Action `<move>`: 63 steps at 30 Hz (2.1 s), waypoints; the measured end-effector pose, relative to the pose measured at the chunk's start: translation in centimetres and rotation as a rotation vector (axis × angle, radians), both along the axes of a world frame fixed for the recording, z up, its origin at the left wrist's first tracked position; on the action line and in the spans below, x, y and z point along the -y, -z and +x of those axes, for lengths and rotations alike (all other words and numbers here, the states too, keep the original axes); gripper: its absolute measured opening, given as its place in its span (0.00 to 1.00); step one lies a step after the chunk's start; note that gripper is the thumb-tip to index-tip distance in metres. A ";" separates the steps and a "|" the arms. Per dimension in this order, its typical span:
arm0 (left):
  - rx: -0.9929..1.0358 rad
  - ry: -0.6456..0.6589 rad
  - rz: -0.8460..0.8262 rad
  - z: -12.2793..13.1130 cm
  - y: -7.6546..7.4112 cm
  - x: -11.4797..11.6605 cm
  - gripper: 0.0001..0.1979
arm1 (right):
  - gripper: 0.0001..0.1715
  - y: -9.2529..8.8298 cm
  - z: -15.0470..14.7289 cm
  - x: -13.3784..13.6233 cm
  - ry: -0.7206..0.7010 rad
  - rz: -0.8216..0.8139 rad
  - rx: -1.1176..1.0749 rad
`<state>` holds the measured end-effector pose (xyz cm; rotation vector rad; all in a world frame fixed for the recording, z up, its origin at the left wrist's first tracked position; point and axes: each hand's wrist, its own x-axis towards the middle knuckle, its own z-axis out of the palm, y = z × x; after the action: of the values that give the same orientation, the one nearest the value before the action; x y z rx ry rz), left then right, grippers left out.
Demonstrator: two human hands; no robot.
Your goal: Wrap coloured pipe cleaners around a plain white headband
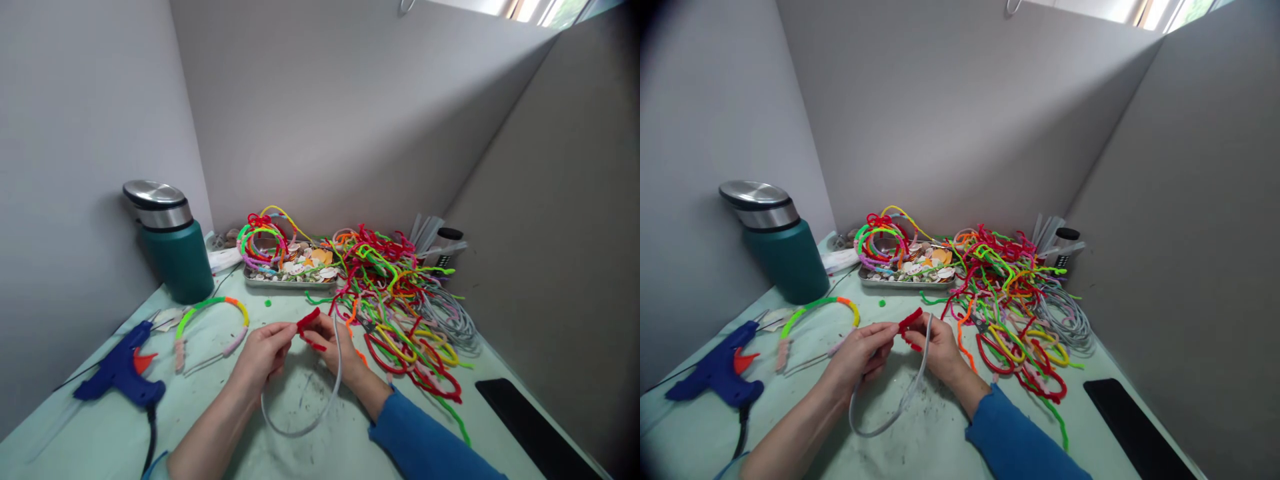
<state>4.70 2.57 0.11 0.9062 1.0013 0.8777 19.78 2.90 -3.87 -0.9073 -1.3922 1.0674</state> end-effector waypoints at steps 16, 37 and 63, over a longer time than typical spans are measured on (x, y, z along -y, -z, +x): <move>-0.235 -0.087 0.141 0.7 0.3 0.2 0.15 | 0.07 -1.1 -1.0 0.5 0.056 -0.013 -0.069; -0.288 -0.052 0.161 0.5 0.7 -0.2 0.23 | 0.09 -1.0 -1.1 0.6 0.088 0.002 0.010; -0.110 -0.048 0.012 0.2 -0.2 0.2 0.19 | 0.06 -1.8 -0.2 0.8 -0.030 -0.107 -0.029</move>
<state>4.86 2.35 0.31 0.9522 1.1170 0.8824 19.60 2.12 -2.09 -0.9472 -1.3389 1.1822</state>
